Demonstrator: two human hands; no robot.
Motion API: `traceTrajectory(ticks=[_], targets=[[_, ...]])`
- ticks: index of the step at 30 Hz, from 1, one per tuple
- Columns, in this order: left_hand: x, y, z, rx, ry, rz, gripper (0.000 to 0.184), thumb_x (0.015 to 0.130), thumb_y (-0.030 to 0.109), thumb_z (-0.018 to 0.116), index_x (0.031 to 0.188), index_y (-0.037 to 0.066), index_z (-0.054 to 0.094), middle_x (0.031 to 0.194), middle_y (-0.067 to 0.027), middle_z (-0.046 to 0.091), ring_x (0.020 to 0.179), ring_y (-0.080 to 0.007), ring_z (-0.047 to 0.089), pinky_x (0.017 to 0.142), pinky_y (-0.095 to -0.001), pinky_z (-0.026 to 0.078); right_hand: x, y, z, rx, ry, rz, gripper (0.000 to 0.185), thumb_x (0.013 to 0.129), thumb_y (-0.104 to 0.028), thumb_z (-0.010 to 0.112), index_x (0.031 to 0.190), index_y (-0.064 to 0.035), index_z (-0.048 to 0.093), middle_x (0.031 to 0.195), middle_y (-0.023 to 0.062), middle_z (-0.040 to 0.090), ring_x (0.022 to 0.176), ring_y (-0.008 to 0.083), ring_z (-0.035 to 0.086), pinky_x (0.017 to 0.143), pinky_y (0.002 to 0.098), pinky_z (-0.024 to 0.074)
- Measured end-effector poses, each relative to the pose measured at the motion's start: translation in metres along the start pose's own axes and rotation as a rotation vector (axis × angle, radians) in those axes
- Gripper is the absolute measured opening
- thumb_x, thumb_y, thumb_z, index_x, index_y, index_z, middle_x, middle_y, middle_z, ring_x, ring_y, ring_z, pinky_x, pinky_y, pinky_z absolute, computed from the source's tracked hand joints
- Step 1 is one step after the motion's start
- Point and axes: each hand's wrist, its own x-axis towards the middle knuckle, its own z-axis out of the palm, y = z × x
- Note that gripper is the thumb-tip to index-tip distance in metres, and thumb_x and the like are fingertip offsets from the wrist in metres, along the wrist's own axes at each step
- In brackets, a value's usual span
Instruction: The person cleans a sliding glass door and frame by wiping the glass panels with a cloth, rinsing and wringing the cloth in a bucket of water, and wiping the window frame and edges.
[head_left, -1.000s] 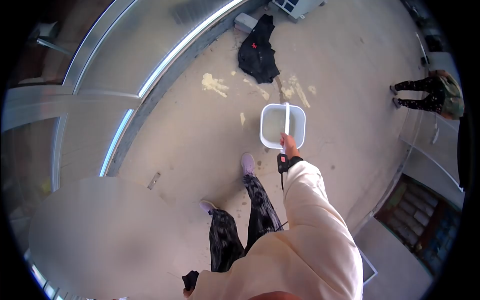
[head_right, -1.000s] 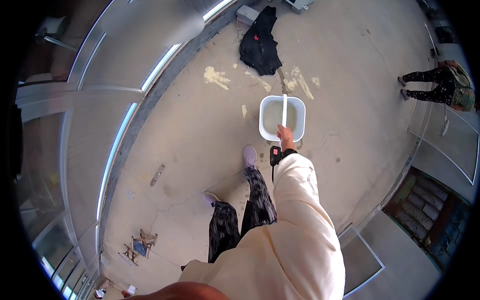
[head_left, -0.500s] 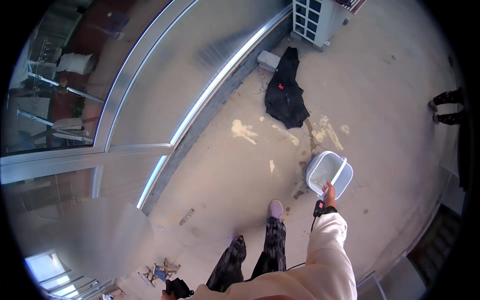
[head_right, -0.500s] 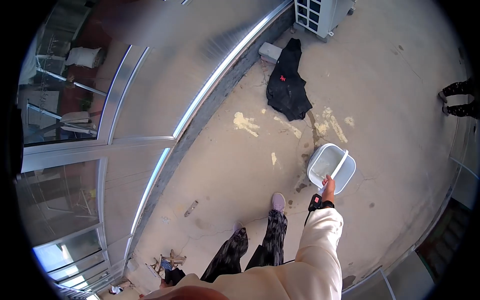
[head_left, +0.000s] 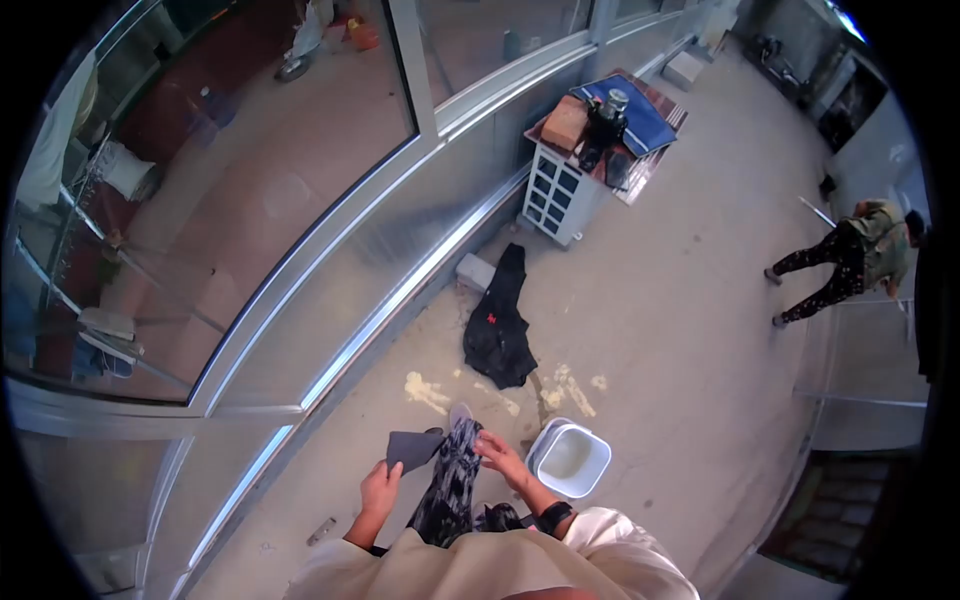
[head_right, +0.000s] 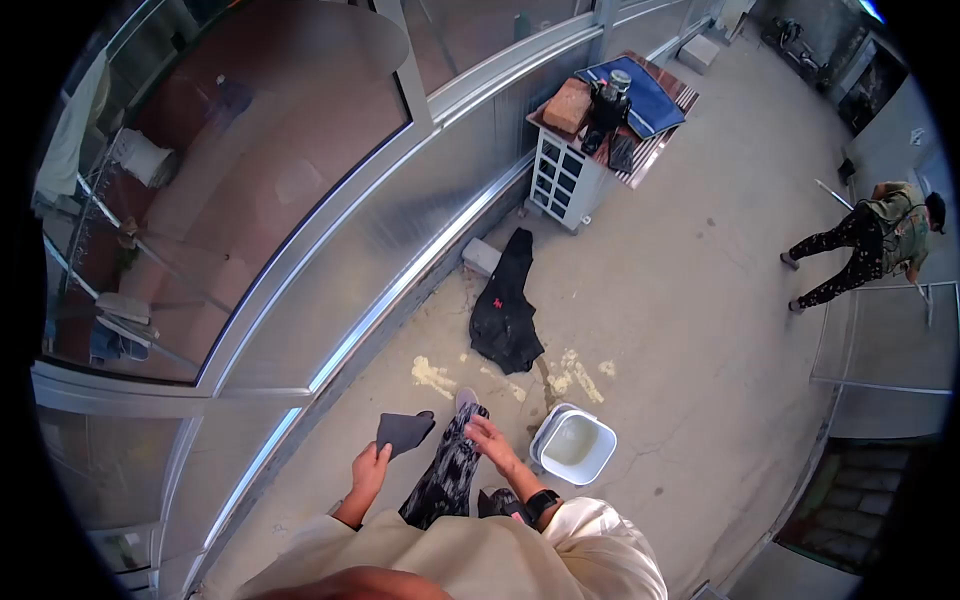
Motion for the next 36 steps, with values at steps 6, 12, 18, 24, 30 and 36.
traceTrajectory(ticks=[6, 12, 18, 24, 30, 36], targets=[[0.127, 0.162, 0.027, -0.019, -0.321, 0.485, 0.037, 0.091, 0.034, 0.048, 0.087, -0.002, 0.058, 0.090, -0.0194, 0.059, 0.088, -0.0368, 0.056, 0.076, -0.0447, 0.044, 0.020, -0.155, 0.039, 0.399, 0.016, -0.077, 0.043, 0.091, -0.037, 0.052, 0.128, -0.0187, 0.040, 0.117, 0.0013, 0.053, 0.106, 0.0168, 0.052, 0.086, 0.0388, 0.0451], [0.207, 0.251, 0.029, 0.045, -0.329, 0.708, 0.031, 0.088, 0.030, 0.054, 0.083, -0.001, 0.055, 0.087, -0.0166, 0.055, 0.087, -0.0344, 0.055, 0.071, -0.0441, 0.045, 0.059, -0.257, -0.017, 0.625, 0.166, -0.276, 0.023, 0.090, -0.020, 0.056, 0.110, -0.0098, 0.051, 0.102, 0.0038, 0.059, 0.093, 0.0167, 0.058, 0.082, 0.0338, 0.0471], [0.312, 0.318, 0.068, -0.510, -0.108, 0.250, 0.033, 0.078, 0.027, 0.067, 0.103, 0.008, 0.058, 0.094, -0.0146, 0.065, 0.087, -0.0309, 0.064, 0.075, -0.0362, 0.049, 0.103, -0.376, -0.089, 0.273, 0.104, -0.220, 0.037, 0.086, -0.027, 0.060, 0.116, -0.0098, 0.049, 0.110, 0.0053, 0.056, 0.104, 0.0168, 0.052, 0.091, 0.0379, 0.0420], [0.395, 0.445, 0.084, -0.464, 0.315, 0.154, 0.029, 0.084, 0.016, 0.063, 0.108, 0.000, 0.059, 0.101, -0.0179, 0.063, 0.094, -0.0294, 0.062, 0.081, -0.0338, 0.048, 0.172, -0.493, -0.168, -0.108, 0.272, -0.426, 0.076, 0.086, -0.042, 0.059, 0.144, -0.0124, 0.020, 0.137, 0.0097, 0.037, 0.122, 0.0239, 0.041, 0.096, 0.0441, 0.0358], [0.437, 0.533, 0.081, -0.090, -0.033, 0.261, 0.052, 0.077, 0.031, 0.062, 0.123, 0.008, 0.051, 0.118, -0.0135, 0.055, 0.103, -0.0333, 0.056, 0.083, -0.0395, 0.048, 0.189, -0.592, -0.181, 0.397, -0.267, -0.101, 0.043, 0.090, -0.046, 0.050, 0.114, -0.0102, 0.054, 0.098, 0.0032, 0.058, 0.088, 0.0129, 0.054, 0.075, 0.0271, 0.0450], [0.438, 0.594, -0.094, 0.301, 0.706, 0.506, 0.059, 0.072, 0.008, 0.066, 0.128, 0.002, 0.046, 0.137, -0.0159, 0.041, 0.123, -0.0330, 0.043, 0.100, -0.0409, 0.037, 0.208, -0.701, -0.184, 0.756, -0.609, -0.038, 0.068, 0.087, -0.058, 0.044, 0.133, -0.0078, 0.043, 0.135, 0.0120, 0.045, 0.125, 0.0300, 0.041, 0.106, 0.0448, 0.0293]])
